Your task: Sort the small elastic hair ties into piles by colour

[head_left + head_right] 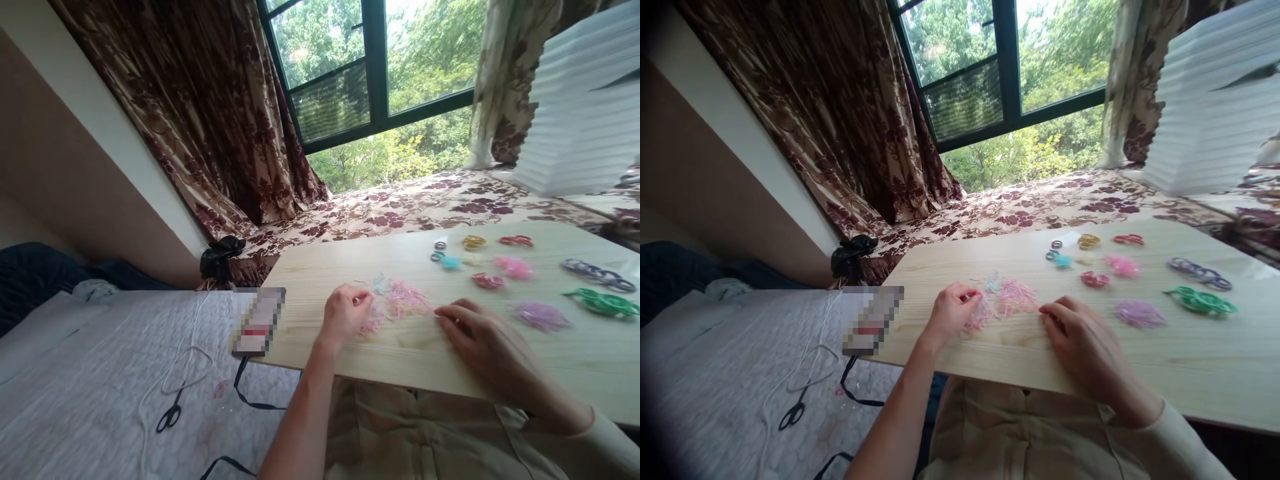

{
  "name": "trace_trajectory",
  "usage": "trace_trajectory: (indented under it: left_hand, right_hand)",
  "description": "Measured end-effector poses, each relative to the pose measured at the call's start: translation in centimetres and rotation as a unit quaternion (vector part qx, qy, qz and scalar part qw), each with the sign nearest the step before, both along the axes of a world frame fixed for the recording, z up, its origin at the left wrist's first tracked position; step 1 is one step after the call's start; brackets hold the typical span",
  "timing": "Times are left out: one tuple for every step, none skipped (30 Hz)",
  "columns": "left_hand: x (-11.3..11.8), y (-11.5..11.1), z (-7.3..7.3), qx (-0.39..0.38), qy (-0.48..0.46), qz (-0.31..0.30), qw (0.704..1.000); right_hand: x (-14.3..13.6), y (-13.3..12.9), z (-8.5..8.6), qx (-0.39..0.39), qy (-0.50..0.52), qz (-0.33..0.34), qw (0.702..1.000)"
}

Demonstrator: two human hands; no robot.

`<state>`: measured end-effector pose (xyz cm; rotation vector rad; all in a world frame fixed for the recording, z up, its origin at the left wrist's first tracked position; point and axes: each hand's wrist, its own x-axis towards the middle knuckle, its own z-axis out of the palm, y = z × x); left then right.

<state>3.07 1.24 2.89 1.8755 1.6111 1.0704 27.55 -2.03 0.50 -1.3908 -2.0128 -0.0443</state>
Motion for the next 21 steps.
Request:
trace_trajectory:
  left_hand:
    - [-0.2, 0.2, 0.0, -0.010, -0.013, 0.001, 1.000]
    - [-0.4, 0.3, 0.1, -0.019, -0.021, 0.002, 1.000]
    - [-0.5, 0.5, 0.1, -0.029, -0.031, 0.001, 0.999]
    - [-0.7, 0.6, 0.2, -0.039, -0.042, 0.000, 0.998]
    - [-0.9, 0.6, 0.3, -0.048, -0.050, -0.004, 0.998]
    - [-1.1, 0.6, 0.5, -0.056, -0.058, -0.009, 0.997]
    - [-1.4, 0.6, 0.7, -0.062, -0.063, -0.015, 0.996]
    - [-1.7, 0.6, 1.0, -0.067, -0.066, -0.023, 0.995]
    - [-2.0, 0.4, 1.2, -0.070, -0.067, -0.032, 0.995]
    - [-2.4, 0.3, 1.5, -0.071, -0.068, -0.040, 0.994]
    - [-2.9, 0.0, 1.7, -0.068, -0.064, -0.046, 0.995]
    - [-3.3, -0.3, 1.9, -0.062, -0.056, -0.051, 0.995]
    - [-3.8, -0.7, 2.0, -0.053, -0.041, -0.056, 0.996]
    - [-4.2, -1.2, 2.1, -0.042, -0.015, -0.057, 0.997]
    - [-4.5, -1.7, 2.1, -0.036, 0.016, -0.054, 0.998]
    - [-4.8, -2.2, 2.1, -0.037, 0.049, -0.049, 0.997]
    - [-4.9, -2.8, 2.0, -0.042, 0.081, -0.039, 0.995]
    - [-4.8, -3.3, 1.9, -0.048, 0.107, -0.030, 0.993]
    - [-4.6, -3.7, 1.8, -0.051, 0.127, -0.022, 0.990]
    - [-4.4, -4.0, 1.7, -0.050, 0.142, -0.016, 0.988]
    - [-4.0, -4.2, 1.6, -0.048, 0.152, -0.015, 0.987]
  right_hand:
    - [0.0, 0.0, 0.0, -0.001, 0.001, 0.001, 1.000]
    - [0.0, 0.0, 0.0, -0.002, 0.003, 0.002, 1.000]
    - [0.0, 0.1, 0.0, -0.002, 0.005, 0.003, 1.000]
    - [0.0, 0.1, 0.0, -0.002, 0.006, 0.004, 1.000]
    - [0.0, 0.1, 0.0, -0.003, 0.006, 0.004, 1.000]
    - [0.0, 0.0, 0.0, -0.003, 0.006, 0.005, 1.000]
    - [0.0, 0.0, 0.0, -0.005, 0.007, 0.004, 1.000]
    - [0.0, 0.0, 0.1, -0.008, 0.007, 0.004, 1.000]
    - [0.1, -0.1, 0.1, -0.012, 0.007, 0.003, 1.000]
    - [0.1, -0.1, 0.2, -0.015, 0.008, 0.001, 1.000]
    - [0.1, -0.1, 0.2, -0.018, 0.008, 0.000, 1.000]
    - [0.1, -0.1, 0.2, -0.021, 0.009, 0.000, 1.000]
    - [0.1, -0.1, 0.2, -0.022, 0.010, 0.000, 1.000]
    - [0.1, -0.1, 0.2, -0.021, 0.011, 0.000, 1.000]
    - [0.1, -0.1, 0.2, -0.022, 0.012, 0.000, 1.000]
    - [0.1, -0.1, 0.1, -0.022, 0.012, 0.001, 1.000]
    - [0.1, -0.1, 0.1, -0.023, 0.013, 0.000, 1.000]
    - [0.1, -0.1, 0.1, -0.025, 0.013, -0.001, 1.000]
    - [0.1, -0.1, 0.1, -0.026, 0.012, -0.001, 1.000]
    - [0.1, -0.1, 0.2, -0.028, 0.012, -0.002, 1.000]
    - [0.0, -0.1, 0.2, -0.028, 0.011, -0.003, 1.000]
